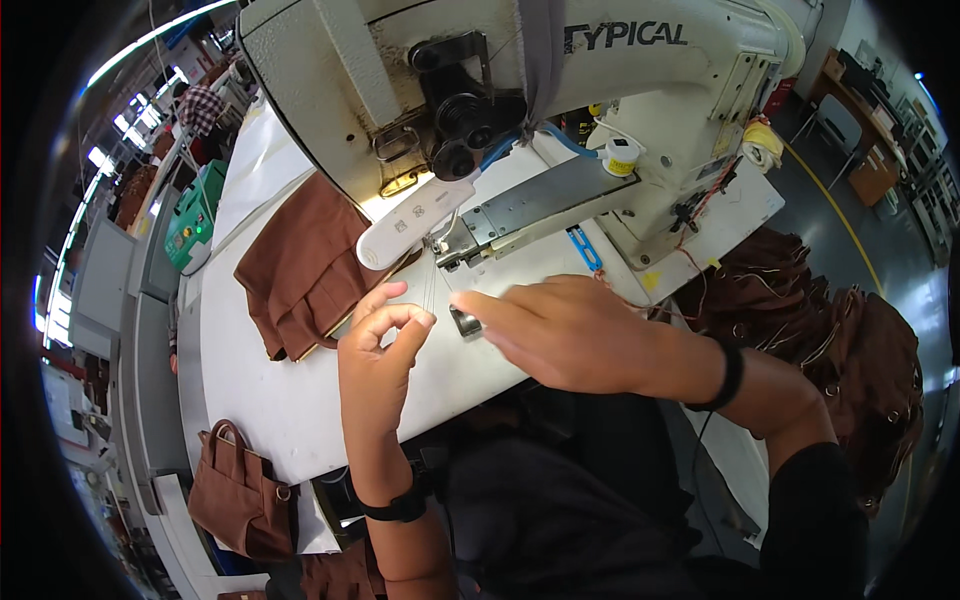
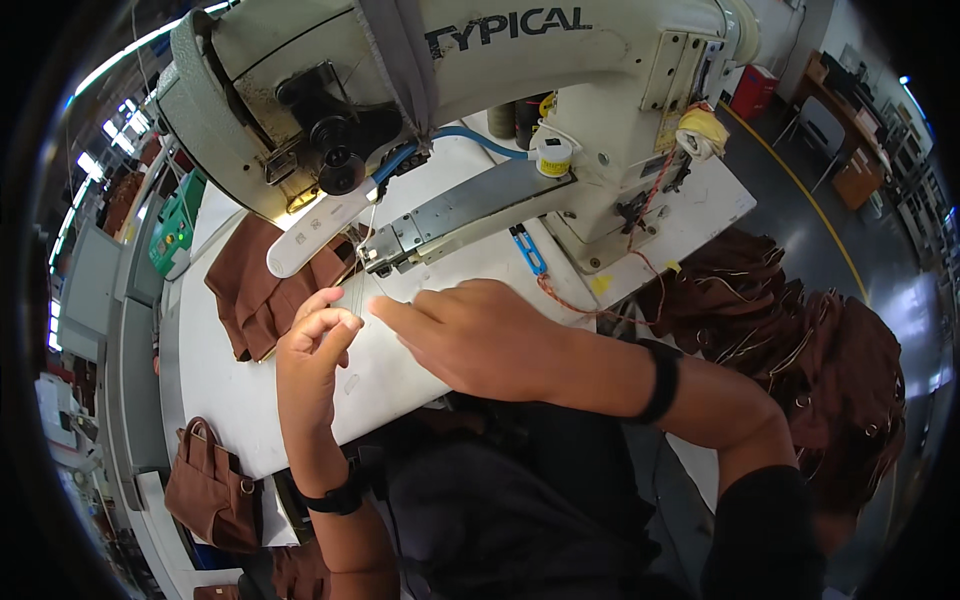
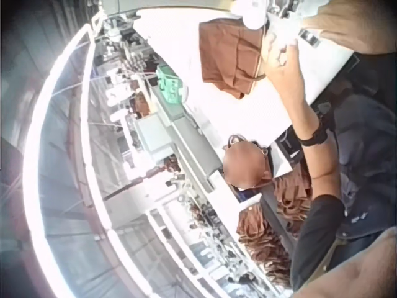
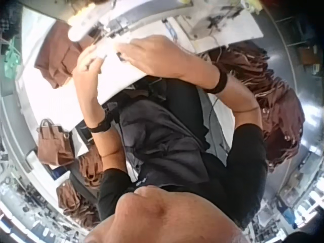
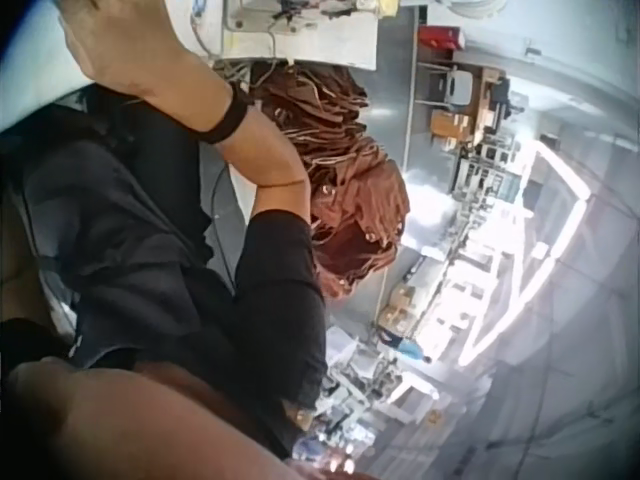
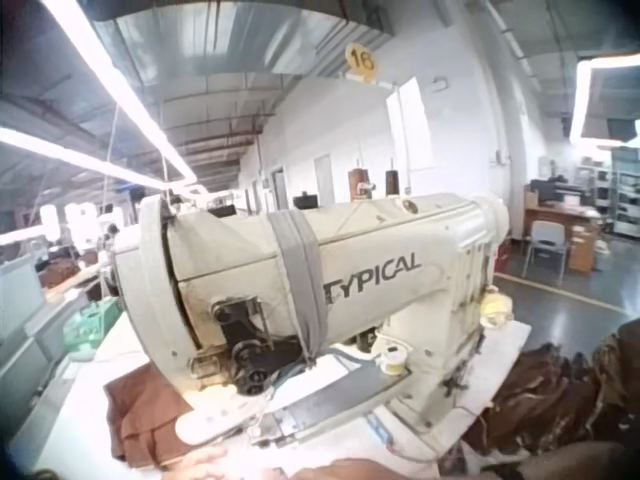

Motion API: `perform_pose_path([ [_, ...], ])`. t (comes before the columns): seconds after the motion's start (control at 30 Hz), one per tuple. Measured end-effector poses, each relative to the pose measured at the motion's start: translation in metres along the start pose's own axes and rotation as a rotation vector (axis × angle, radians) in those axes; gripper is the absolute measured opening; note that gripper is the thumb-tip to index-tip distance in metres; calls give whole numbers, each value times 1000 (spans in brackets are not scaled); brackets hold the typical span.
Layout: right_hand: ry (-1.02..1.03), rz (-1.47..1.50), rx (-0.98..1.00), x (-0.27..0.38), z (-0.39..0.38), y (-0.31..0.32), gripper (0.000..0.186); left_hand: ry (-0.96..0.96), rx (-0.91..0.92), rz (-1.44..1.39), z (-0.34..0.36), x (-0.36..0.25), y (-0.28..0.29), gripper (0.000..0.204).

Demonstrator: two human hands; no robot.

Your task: The person sews a zipper onto a brown bag using an industrial sewing machine, then trims excess thread with scissors. They handle a small metal component and a spool of thread, placing them on the table before resuming sewing.

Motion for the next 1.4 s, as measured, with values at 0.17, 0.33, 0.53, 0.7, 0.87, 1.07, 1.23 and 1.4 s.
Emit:
perform_pose_path([
  [0.17,-17,-32,-27,-15,16,-55,28,94,69,-138,-5,4,3,20],
  [0.33,179,30,-21,35,-1,-51,17,199,107,-239,1,7,-1,26],
  [0.53,-17,188,-146,39,-7,-24,8,141,138,-248,-4,7,-18,24],
  [0.7,-1014,697,55,-35,-16,-53,28,144,288,-40,-46,13,-21,17],
  [0.87,-1315,1082,78,-31,-17,-67,31,-60,214,221,-52,31,-8,15],
  [1.07,-1186,910,-17,-21,-47,-67,30,-273,67,333,-23,26,-16,61],
  [1.23,-1211,963,-31,-10,-58,-63,31,-252,161,440,-10,56,-41,67],
  [1.4,-1207,968,-46,-10,-58,-57,32,-165,92,265,5,61,-29,57],
])
Point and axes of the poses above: each hand's wrist, its own z-axis towards the middle knuckle, its own y-axis out of the back of the hand, x = y × z, the point moved 7 cm from there along z, towards the middle knuckle, and after that the axes turned 14 degrees about -x, right-handed, at the moved point
